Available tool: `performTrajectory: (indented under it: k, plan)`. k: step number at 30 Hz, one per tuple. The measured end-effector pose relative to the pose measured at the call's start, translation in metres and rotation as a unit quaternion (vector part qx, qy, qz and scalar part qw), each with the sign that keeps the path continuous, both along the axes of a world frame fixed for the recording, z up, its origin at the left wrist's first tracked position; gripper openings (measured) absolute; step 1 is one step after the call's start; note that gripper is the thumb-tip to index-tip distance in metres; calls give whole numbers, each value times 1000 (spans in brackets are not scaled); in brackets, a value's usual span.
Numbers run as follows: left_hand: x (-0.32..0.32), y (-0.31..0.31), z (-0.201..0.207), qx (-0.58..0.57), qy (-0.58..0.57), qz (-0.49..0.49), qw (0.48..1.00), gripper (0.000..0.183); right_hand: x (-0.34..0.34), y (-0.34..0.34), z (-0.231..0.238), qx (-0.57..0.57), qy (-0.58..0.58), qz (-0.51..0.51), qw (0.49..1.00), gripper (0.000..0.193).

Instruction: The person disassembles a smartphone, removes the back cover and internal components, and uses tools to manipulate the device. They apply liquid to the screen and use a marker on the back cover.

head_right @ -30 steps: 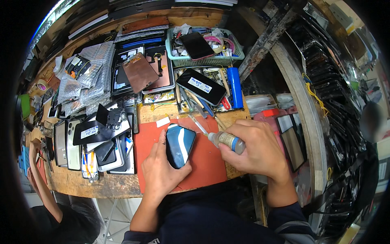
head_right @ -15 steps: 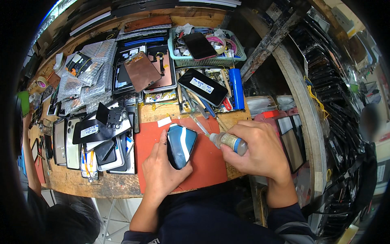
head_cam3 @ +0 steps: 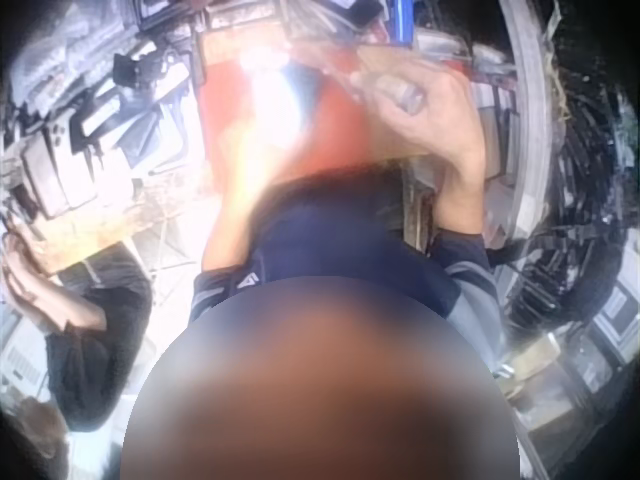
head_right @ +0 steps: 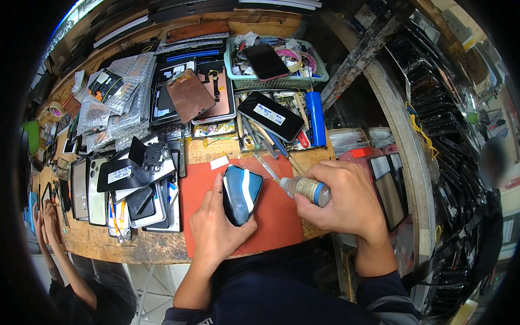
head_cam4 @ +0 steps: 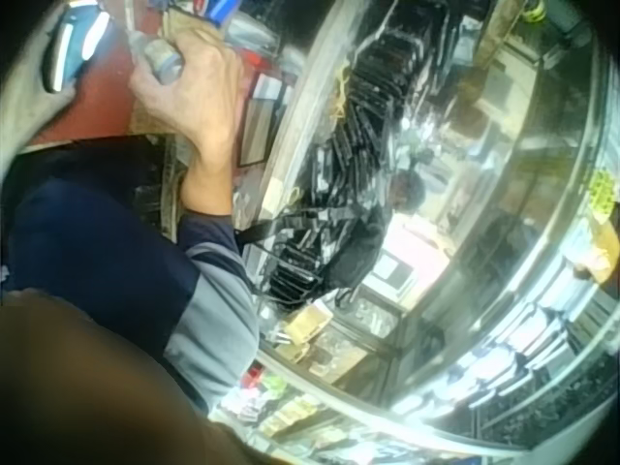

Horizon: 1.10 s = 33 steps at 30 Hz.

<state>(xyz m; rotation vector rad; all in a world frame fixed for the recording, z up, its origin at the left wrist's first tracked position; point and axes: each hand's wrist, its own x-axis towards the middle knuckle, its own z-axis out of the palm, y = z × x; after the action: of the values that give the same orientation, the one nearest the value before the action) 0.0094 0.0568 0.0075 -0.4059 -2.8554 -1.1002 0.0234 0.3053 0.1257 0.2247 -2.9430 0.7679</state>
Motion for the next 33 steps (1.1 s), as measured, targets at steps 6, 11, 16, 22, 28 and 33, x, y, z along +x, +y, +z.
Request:
performTrajectory:
  k: [6,11,16,22,28,33]
  plan:
    - [1,1,-2,-2,2,3,1000,104,0,1,0,5,-3,-2,1000,27]
    - [1,1,-1,-5,10,4,1000,104,0,0,1,4,0,3,1000,28]
    - [1,2,-4,-7,21,4,1000,104,0,-1,2,4,0,1,1000,27]
    - [1,2,-4,-3,17,4,1000,104,0,0,2,7,3,4,1000,27]
    - [1,2,-4,-2,19,5,1000,105,-1,0,2,5,4,7,1000,27]
    - [2,2,-5,-1,20,4,1000,105,0,0,1,10,9,13,1000,27]
